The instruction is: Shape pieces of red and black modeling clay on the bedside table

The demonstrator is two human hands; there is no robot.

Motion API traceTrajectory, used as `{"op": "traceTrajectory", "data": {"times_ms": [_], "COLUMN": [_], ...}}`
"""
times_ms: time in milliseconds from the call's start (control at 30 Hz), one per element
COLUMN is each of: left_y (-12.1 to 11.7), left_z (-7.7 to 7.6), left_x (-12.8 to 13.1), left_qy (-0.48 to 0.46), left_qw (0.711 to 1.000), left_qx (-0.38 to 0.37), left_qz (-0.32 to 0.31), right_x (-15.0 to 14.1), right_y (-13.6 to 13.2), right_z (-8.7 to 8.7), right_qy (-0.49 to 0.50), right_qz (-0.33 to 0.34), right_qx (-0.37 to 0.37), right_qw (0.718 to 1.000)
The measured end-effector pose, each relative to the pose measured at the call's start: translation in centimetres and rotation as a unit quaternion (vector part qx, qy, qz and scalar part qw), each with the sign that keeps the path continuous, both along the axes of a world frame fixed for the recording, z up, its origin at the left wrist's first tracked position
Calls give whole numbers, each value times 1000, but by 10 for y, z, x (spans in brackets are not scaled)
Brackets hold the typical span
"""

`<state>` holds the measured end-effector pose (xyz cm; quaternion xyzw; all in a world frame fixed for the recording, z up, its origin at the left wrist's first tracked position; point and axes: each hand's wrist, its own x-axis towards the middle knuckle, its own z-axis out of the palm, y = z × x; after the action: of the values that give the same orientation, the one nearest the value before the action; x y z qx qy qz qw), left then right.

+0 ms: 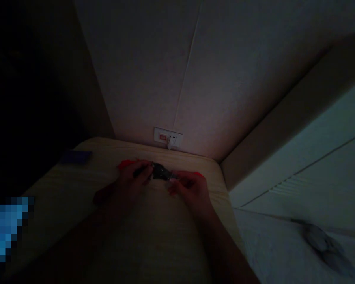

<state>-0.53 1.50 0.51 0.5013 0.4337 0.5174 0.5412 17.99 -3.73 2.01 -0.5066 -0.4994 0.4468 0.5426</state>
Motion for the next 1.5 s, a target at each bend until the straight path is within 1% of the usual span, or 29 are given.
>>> {"op": "traceTrajectory", "data": {"times_ms": [100, 200, 267, 333, 400, 433, 467, 500, 533, 600, 667, 700, 767, 833, 867, 900, 1033, 1100, 1167, 1267, 1367, 1500], "left_y": [-3, -7, -10, -13, -16, -17, -18, -19, -19, -18, -17, -16, -15, -16, -16, -16, -14, -12, -11, -11, -12, -14], "left_z": [3, 6, 7, 7, 6, 6, 7, 7, 8, 10, 12, 14, 15, 15, 15, 15, 11, 10, 9, 9, 10, 11], "left_x": [-1, -3, -4, -6, -7, -7, -7, -6, -5, -3, -2, -2, -1, 0, 0, 1, 2, 2, 1, 0, -1, 0], "left_qy": [60, 116, 154, 184, 202, 205, 204, 200, 191, 157, 124, 114, 107, 105, 101, 95, 61, 50, 46, 49, 59, 79], "left_qw": [995, 982, 966, 941, 911, 899, 891, 891, 899, 933, 967, 978, 986, 982, 980, 981, 989, 989, 987, 985, 984, 980], "left_qx": [76, 138, 196, 271, 350, 382, 402, 407, 394, 325, 224, 176, 105, 67, 58, 53, 49, 42, 41, 65, 100, 123], "left_qz": [21, 50, 75, 87, 76, 62, 46, 31, 18, 4, -5, -19, -77, -140, -159, -161, -129, -135, -146, -152, -138, -132], "right_x": [-4, -5, -4, -2, 0, 1, 2, 2, 3, 4, 4, 3, 3, 2, 2, 2, 2, 3, 4, 6, 8, 11], "right_y": [1, 2, 2, 1, 1, 1, 1, 2, 2, 3, 3, 2, 0, -4, -5, -6, -11, -13, -14, -13, -12, -12], "right_z": [3, 3, 3, 5, 6, 7, 7, 6, 5, 3, 1, 1, 2, 4, 5, 6, 5, 4, 4, 5, 7, 10], "right_qy": [52, 100, 127, 165, 206, 217, 218, 207, 187, 133, 80, 56, 17, -18, -37, -58, -172, -221, -250, -262, -229, -188], "right_qz": [-4, -8, 2, 28, 58, 61, 52, 31, 3, -43, -48, -40, -22, -13, -11, -12, -47, -70, -79, -64, -44, 23], "right_qx": [-30, -55, -70, -87, -99, -96, -83, -60, -30, 38, 90, 107, 130, 145, 153, 161, 172, 172, 176, 192, 203, 191], "right_qw": [998, 993, 989, 982, 972, 970, 971, 976, 982, 989, 992, 992, 991, 989, 987, 985, 969, 957, 949, 944, 951, 963]}}
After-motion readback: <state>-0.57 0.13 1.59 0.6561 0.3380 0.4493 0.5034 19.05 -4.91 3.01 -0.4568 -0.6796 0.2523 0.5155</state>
